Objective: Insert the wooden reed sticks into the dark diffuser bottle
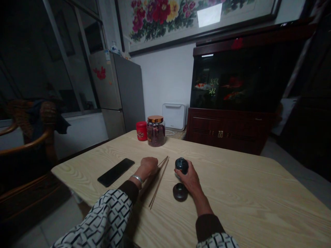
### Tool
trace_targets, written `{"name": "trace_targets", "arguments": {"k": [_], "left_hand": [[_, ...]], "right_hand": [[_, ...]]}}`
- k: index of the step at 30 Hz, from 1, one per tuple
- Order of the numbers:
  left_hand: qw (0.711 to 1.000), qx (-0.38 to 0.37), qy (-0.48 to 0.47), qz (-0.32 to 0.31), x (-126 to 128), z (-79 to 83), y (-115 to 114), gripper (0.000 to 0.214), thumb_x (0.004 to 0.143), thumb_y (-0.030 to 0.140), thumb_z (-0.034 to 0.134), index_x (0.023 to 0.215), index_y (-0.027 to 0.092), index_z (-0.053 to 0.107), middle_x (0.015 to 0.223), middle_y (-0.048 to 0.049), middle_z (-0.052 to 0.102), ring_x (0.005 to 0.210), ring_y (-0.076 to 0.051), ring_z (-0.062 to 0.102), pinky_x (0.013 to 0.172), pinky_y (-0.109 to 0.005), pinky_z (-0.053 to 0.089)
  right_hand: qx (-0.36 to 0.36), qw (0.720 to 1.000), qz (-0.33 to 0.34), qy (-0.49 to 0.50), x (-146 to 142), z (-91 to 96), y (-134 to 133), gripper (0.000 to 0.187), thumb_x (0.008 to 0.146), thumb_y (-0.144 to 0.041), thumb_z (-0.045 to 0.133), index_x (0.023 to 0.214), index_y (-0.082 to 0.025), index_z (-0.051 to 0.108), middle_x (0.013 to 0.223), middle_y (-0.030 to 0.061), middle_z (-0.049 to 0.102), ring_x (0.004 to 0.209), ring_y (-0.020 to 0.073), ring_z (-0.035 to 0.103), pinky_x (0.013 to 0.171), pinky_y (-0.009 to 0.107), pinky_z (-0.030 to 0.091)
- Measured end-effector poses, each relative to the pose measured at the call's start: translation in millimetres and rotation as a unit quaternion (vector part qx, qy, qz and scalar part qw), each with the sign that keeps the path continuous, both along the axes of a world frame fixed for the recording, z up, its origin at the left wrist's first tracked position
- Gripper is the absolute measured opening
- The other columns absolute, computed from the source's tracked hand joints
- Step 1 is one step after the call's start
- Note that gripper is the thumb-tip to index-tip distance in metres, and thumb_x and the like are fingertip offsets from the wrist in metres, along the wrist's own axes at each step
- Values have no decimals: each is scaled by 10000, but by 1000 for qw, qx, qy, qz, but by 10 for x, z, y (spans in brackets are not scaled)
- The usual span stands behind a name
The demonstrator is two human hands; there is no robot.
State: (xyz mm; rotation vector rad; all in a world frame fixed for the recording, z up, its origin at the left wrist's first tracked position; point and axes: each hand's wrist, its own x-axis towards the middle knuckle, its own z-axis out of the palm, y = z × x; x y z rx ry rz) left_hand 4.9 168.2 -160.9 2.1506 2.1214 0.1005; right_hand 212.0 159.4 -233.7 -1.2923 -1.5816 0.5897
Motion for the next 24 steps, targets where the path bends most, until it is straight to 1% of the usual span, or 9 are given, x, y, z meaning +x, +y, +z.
{"name": "trace_targets", "arguments": {"k": [3, 6, 10, 13, 16, 19, 22, 24], "left_hand": [[1000, -15, 22, -5, -9, 16, -2, 286, 671, 166, 677, 947, 105, 721, 1017, -254, 686, 1005, -356, 649, 849, -436, 502], [999, -19, 31, -9, -37, 32, -26, 313, 672, 190, 675, 967, 94, 716, 1035, -261, 678, 1016, -364, 642, 851, -440, 501], [1000, -10, 20, -6, -114, 63, -46, 334, 670, 239, 682, 980, 117, 709, 1020, -242, 684, 1028, -347, 638, 865, -421, 494], [1000, 5, -1, -4, -195, 84, -40, 300, 668, 212, 676, 953, 123, 701, 1028, -234, 679, 1042, -338, 630, 875, -407, 481], [999, 23, -36, -4, -271, 83, -34, 245, 668, 172, 662, 909, 138, 687, 1026, -209, 678, 1050, -320, 622, 878, -383, 466], [995, 43, -84, -6, -326, 52, -32, 217, 666, 143, 649, 881, 170, 663, 1009, -156, 684, 1042, -285, 616, 866, -345, 452], [986, 70, -149, -9, -349, 12, -5, 281, 635, 103, 648, 900, 195, 634, 950, -93, 691, 988, -245, 620, 828, -310, 446], [974, 95, -207, -12, -335, -1, 38, 308, 626, 87, 641, 914, 195, 622, 878, -58, 691, 907, -213, 630, 783, -288, 450]], "right_hand": [[-7, 1000, 0, -6, -2, -7, 12, 550, 691, -492, 670, 1157, -235, 528, 1019, 49, 676, 925, 249, 637, 822, 374, 464], [-6, 1000, -1, -5, -2, -13, 20, 554, 685, -489, 673, 1156, -235, 530, 1021, 50, 677, 919, 247, 639, 816, 370, 465], [-1, 1000, -4, 2, 2, -10, 11, 547, 672, -470, 668, 1153, -239, 545, 1003, 38, 681, 906, 246, 640, 807, 370, 466], [-7, 1000, -7, -3, 2, -5, 4, 548, 674, -473, 666, 1156, -243, 544, 1010, 40, 682, 915, 251, 639, 808, 373, 466], [-11, 1000, -6, -8, -3, -6, 6, 560, 678, -488, 673, 1162, -243, 533, 1022, 49, 681, 925, 258, 639, 809, 376, 466], [-10, 1000, -7, -5, -7, -10, 12, 565, 681, -494, 675, 1168, -246, 529, 1016, 47, 680, 920, 256, 642, 811, 377, 467], [-12, 1000, -2, -3, -7, -13, 20, 561, 685, -496, 669, 1166, -245, 531, 997, 40, 684, 903, 251, 645, 807, 373, 471], [-9, 1000, 1, -3, -5, -12, 24, 555, 681, -492, 668, 1160, -242, 537, 1000, 39, 683, 907, 251, 643, 809, 374, 470]]}}
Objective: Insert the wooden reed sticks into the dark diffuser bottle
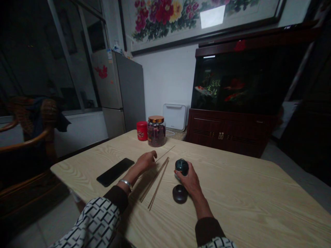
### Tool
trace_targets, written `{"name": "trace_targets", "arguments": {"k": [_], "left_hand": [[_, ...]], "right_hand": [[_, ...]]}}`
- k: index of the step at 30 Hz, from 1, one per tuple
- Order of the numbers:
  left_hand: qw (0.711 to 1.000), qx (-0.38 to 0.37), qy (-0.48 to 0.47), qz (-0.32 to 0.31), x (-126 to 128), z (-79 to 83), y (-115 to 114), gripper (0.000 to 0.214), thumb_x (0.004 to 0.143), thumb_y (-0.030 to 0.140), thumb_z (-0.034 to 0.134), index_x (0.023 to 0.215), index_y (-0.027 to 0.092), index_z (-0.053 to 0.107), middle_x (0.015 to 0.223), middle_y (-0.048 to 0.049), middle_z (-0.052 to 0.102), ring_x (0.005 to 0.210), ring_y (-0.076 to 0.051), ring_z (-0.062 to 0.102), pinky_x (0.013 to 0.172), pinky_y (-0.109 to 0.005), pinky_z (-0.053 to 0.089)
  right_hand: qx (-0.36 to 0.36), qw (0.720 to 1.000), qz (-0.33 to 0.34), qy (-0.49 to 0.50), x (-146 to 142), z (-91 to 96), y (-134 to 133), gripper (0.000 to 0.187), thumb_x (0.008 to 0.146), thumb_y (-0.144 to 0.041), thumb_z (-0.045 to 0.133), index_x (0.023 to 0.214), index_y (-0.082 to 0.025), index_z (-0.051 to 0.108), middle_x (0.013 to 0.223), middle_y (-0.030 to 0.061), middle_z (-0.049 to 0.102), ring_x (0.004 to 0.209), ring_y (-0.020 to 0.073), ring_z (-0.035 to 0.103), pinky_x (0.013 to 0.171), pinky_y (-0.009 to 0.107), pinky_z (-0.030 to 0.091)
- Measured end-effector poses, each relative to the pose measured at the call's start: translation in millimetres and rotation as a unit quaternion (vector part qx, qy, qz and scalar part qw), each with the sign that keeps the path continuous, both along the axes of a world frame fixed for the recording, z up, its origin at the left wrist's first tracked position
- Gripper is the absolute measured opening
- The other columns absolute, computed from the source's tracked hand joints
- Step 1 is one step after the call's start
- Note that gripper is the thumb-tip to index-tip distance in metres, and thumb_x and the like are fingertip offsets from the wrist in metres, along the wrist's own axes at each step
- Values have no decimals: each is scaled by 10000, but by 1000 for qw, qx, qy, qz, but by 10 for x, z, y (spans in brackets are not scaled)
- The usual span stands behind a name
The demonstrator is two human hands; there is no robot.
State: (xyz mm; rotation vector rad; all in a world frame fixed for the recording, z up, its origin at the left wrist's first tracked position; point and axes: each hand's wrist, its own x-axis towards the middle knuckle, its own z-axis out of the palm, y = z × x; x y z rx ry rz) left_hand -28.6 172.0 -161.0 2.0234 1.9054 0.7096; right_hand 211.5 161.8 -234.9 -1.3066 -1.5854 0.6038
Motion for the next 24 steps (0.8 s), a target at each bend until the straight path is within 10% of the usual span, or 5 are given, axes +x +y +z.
{"name": "trace_targets", "arguments": {"k": [7, 12, 24], "left_hand": [[958, 97, -267, -46, 300, 156, 128, 254, 779, 226, 551, 1014, 130, 557, 906, -77, 696, 795, -152, 649, 612, -225, 474], [821, 156, -543, -83, 595, 332, 92, 311, 673, 268, 664, 937, 143, 559, 858, -72, 689, 759, -155, 638, 573, -214, 463], [782, 224, -573, -100, 892, 335, 210, 298, 699, 304, 697, 916, 157, 556, 815, -24, 632, 749, -130, 612, 557, -188, 477]], "right_hand": [[-13, 1000, -4, -14, 1, 21, -13, 600, 670, -505, 679, 1187, -241, 528, 992, 41, 680, 888, 249, 638, 797, 372, 467], [-15, 1000, -4, -20, -2, 25, -14, 601, 672, -512, 682, 1185, -242, 525, 996, 41, 678, 889, 248, 636, 791, 366, 466], [-15, 1000, -6, -24, -7, 9, 14, 602, 672, -507, 680, 1188, -238, 529, 1006, 36, 684, 866, 234, 635, 774, 346, 463]]}}
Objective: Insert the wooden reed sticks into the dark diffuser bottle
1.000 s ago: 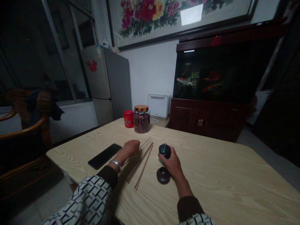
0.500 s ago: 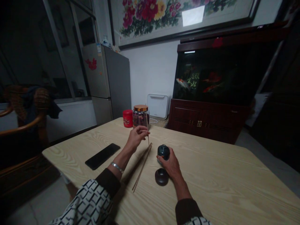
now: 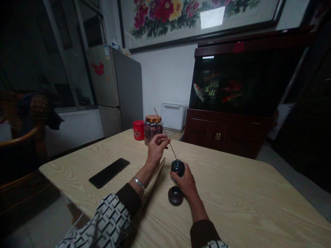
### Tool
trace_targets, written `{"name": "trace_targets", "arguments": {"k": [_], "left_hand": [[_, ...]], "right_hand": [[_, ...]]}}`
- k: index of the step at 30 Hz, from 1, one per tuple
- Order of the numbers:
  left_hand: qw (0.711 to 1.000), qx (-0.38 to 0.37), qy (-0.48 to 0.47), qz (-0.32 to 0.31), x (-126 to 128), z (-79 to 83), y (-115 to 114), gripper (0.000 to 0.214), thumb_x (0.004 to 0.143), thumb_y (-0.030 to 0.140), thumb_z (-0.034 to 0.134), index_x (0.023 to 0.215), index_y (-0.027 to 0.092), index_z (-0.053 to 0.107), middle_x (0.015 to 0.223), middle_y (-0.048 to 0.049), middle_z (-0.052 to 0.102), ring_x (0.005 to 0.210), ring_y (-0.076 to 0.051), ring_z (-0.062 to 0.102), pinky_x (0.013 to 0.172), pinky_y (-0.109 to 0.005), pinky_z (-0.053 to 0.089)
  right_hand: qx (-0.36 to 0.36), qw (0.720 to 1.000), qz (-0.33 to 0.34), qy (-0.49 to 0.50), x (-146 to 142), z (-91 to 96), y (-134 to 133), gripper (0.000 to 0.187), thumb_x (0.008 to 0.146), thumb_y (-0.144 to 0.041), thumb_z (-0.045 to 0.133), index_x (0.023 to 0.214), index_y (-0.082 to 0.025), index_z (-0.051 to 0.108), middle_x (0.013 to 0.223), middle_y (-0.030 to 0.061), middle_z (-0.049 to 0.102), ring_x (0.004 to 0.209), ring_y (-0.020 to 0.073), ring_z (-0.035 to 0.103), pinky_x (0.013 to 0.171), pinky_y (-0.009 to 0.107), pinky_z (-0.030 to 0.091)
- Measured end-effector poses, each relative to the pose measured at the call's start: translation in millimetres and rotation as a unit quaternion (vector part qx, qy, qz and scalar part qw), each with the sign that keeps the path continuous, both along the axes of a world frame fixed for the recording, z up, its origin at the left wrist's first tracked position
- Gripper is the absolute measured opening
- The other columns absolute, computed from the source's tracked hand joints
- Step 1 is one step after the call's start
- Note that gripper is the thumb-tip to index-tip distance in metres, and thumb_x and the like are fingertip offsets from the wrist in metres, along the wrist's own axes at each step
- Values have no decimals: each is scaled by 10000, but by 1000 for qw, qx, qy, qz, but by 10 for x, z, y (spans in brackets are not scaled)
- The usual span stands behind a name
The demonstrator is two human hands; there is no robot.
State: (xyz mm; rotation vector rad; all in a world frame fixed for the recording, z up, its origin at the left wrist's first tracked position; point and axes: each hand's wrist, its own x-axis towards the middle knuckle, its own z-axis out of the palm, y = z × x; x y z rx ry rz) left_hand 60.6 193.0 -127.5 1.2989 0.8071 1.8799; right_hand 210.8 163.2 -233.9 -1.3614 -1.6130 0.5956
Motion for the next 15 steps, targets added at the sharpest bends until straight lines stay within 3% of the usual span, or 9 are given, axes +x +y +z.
{"name": "trace_targets", "arguments": {"k": [8, 15], "left_hand": [[999, 12, 51, 6, 108, -45, 18, 223, 737, 270, 679, 901, 155, 583, 792, -24, 633, 729, -119, 602, 587, -188, 473], [994, 1, 113, 5, 197, -194, 31, 163, 752, 184, 642, 908, 154, 606, 830, -46, 679, 787, -134, 637, 689, -221, 486]], "right_hand": [[12, 1000, 15, 7, 9, 4, 3, 555, 687, -482, 673, 1169, -242, 538, 1010, 33, 676, 889, 235, 630, 792, 349, 454], [14, 1000, 18, 15, 2, -6, 10, 573, 683, -463, 686, 1188, -245, 527, 1032, 34, 668, 922, 237, 627, 825, 361, 455]]}}
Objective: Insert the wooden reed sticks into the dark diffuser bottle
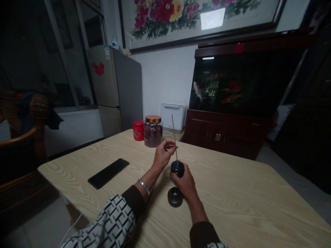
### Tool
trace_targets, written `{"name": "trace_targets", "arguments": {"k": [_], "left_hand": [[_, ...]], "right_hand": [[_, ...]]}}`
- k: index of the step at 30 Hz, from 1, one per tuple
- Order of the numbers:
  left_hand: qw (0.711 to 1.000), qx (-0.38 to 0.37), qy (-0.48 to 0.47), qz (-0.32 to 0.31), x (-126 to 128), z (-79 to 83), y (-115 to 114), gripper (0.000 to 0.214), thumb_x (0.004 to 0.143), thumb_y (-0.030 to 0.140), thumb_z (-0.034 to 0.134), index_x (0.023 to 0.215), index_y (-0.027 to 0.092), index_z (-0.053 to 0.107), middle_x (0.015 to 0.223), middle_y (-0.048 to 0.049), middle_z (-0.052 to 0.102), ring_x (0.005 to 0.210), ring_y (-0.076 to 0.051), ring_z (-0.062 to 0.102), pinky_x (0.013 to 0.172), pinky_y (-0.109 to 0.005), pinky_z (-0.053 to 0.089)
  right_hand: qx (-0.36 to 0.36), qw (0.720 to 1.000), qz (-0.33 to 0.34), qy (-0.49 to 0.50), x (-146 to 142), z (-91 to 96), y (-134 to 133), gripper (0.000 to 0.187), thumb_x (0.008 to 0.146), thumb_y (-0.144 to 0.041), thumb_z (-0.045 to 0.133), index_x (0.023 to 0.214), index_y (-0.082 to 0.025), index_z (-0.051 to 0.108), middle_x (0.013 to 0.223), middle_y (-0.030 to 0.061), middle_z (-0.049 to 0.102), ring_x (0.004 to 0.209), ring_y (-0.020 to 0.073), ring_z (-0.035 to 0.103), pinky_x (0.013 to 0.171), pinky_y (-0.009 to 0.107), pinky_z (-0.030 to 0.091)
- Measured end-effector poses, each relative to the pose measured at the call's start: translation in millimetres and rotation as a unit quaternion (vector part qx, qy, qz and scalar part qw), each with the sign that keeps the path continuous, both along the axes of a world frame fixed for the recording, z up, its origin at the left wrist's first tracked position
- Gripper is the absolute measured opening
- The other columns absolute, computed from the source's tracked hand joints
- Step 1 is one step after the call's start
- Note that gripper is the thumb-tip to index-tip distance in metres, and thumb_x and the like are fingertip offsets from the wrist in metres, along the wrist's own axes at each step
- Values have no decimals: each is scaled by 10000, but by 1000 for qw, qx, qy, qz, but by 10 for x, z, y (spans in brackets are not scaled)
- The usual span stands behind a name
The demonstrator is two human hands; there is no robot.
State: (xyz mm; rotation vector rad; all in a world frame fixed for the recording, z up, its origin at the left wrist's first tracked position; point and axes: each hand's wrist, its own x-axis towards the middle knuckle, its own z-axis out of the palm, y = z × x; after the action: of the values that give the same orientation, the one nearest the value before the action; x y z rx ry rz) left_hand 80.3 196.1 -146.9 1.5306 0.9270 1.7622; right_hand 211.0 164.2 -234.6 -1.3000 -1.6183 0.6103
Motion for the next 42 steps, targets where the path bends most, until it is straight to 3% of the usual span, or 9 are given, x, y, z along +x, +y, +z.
{"name": "trace_targets", "arguments": {"k": [10, 19, 23, 26, 29, 31, 34, 36, 42], "left_hand": [[999, -32, 18, -13, 45, -200, -5, 158, 730, 124, 627, 884, 152, 605, 791, -42, 683, 774, -146, 656, 666, -222, 492], [995, -77, 59, -16, 12, -283, -73, 236, 713, 72, 606, 940, 140, 611, 812, -50, 690, 762, -140, 654, 687, -227, 502], [992, -81, 99, -5, -136, -361, -114, 316, 728, 68, 577, 1030, 153, 611, 868, -52, 702, 789, -136, 653, 730, -234, 498], [984, -100, 132, 60, -411, -429, -170, 270, 757, 96, 553, 1015, 157, 607, 860, -52, 695, 778, -138, 640, 718, -235, 480], [946, -152, 218, 188, -757, -500, -266, 179, 780, 143, 533, 939, 172, 610, 849, -53, 684, 795, -157, 627, 705, -250, 447], [900, -202, 315, 224, -931, -547, -350, 126, 766, 186, 554, 876, 189, 614, 836, -48, 681, 791, -173, 617, 686, -263, 422], [835, -259, 445, 196, -1017, -599, -463, 129, 712, 293, 630, 801, 201, 618, 827, -48, 681, 792, -203, 615, 652, -274, 398], [807, -274, 491, 179, -986, -615, -504, 202, 673, 345, 668, 813, 205, 625, 874, -59, 687, 824, -224, 624, 648, -278, 400], [781, -273, 531, 182, -892, -637, -490, 129, 735, 264, 600, 841, 203, 644, 950, -80, 690, 910, -236, 634, 697, -287, 423]], "right_hand": [[-6, 1000, -5, -7, -3, 1, 14, 574, 671, -469, 689, 1175, -246, 528, 1035, 38, 669, 935, 252, 629, 804, 364, 464], [-14, 1000, -4, -13, -6, 23, -17, 554, 696, -453, 676, 1186, -253, 513, 1059, 37, 661, 937, 244, 630, 797, 353, 462], [-12, 1000, -1, -11, -7, 23, -16, 546, 694, -455, 675, 1177, -252, 523, 1037, 32, 666, 932, 242, 631, 812, 360, 461], [-18, 1000, -16, -15, -13, 32, -22, 561, 685, -480, 675, 1173, -242, 532, 1021, 37, 675, 930, 247, 632, 820, 365, 459], [-27, 999, -19, -20, -18, 43, -32, 580, 688, -505, 669, 1186, -241, 527, 1017, 41, 682, 922, 249, 634, 815, 365, 458], [-29, 999, -13, -21, -18, 51, -37, 578, 696, -512, 664, 1189, -244, 523, 1025, 40, 683, 928, 250, 634, 815, 363, 457], [-30, 999, -12, -22, -16, 56, -37, 570, 692, -521, 669, 1171, -246, 529, 1016, 38, 684, 920, 254, 636, 811, 368, 456], [-27, 999, -10, -17, -14, 52, -29, 566, 686, -519, 676, 1160, -246, 533, 1003, 37, 684, 910, 254, 638, 811, 371, 457], [-27, 999, 3, -19, -2, -13, 17, 595, 671, -476, 696, 1184, -239, 509, 977, 36, 677, 887, 249, 642, 809, 374, 470]]}}
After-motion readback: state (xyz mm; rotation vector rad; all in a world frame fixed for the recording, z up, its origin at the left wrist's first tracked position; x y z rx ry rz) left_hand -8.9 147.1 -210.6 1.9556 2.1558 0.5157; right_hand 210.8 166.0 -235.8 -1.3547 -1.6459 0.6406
